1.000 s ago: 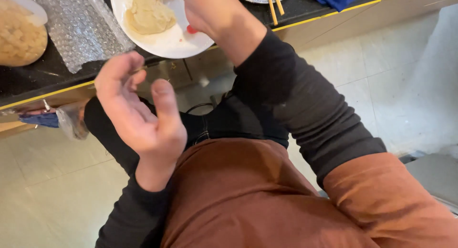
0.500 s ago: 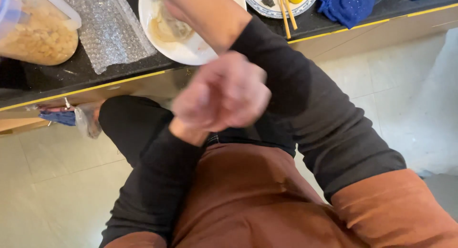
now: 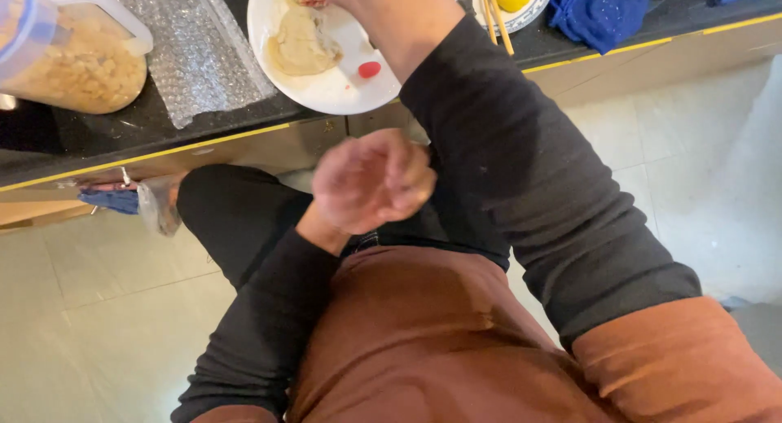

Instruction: Shaping and assembling small pieces of colored dough into a larger form

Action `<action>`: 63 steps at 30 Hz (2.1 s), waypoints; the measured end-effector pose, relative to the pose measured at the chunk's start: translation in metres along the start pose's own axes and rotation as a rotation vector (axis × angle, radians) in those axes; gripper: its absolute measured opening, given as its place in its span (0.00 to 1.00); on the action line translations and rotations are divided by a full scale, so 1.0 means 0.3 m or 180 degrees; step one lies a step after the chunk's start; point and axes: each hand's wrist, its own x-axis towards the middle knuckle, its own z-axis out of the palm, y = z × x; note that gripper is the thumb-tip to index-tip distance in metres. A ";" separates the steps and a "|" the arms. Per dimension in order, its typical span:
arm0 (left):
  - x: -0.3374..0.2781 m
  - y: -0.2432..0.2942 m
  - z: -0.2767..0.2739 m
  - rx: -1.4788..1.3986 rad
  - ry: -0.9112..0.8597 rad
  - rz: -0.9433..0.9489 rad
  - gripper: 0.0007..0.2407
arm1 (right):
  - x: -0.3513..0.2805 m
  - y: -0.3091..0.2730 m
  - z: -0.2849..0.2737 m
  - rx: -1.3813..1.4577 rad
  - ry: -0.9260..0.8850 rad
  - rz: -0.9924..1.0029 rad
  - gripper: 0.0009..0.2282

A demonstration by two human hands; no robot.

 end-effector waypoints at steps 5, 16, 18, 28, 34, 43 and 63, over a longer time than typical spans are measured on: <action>-0.163 0.099 -0.046 -0.0122 0.1740 0.0665 0.22 | -0.032 -0.022 -0.022 0.0019 -0.0034 0.0071 0.11; -0.073 0.234 0.173 -0.1610 0.1581 0.1499 0.34 | -0.167 -0.077 0.134 -0.0768 0.0002 -0.0622 0.09; -0.085 0.250 0.150 -0.1218 0.1942 0.1608 0.30 | -0.233 -0.113 0.106 -0.0863 -0.0701 -0.0045 0.20; -0.039 0.274 0.243 0.0259 0.2574 0.1928 0.28 | -0.061 -0.194 0.110 -0.0606 -0.0989 0.0879 0.33; -0.055 0.289 0.252 0.0074 0.1937 0.2357 0.31 | -0.104 -0.171 0.132 -0.1006 -0.1901 0.0430 0.32; -0.072 0.256 0.208 -0.0452 0.1348 0.2203 0.27 | 0.015 -0.188 0.085 -0.0401 -0.1418 0.0557 0.26; -0.064 0.184 0.163 -0.0862 0.1645 0.1318 0.31 | -0.019 -0.065 -0.027 0.3454 -0.0130 0.1379 0.41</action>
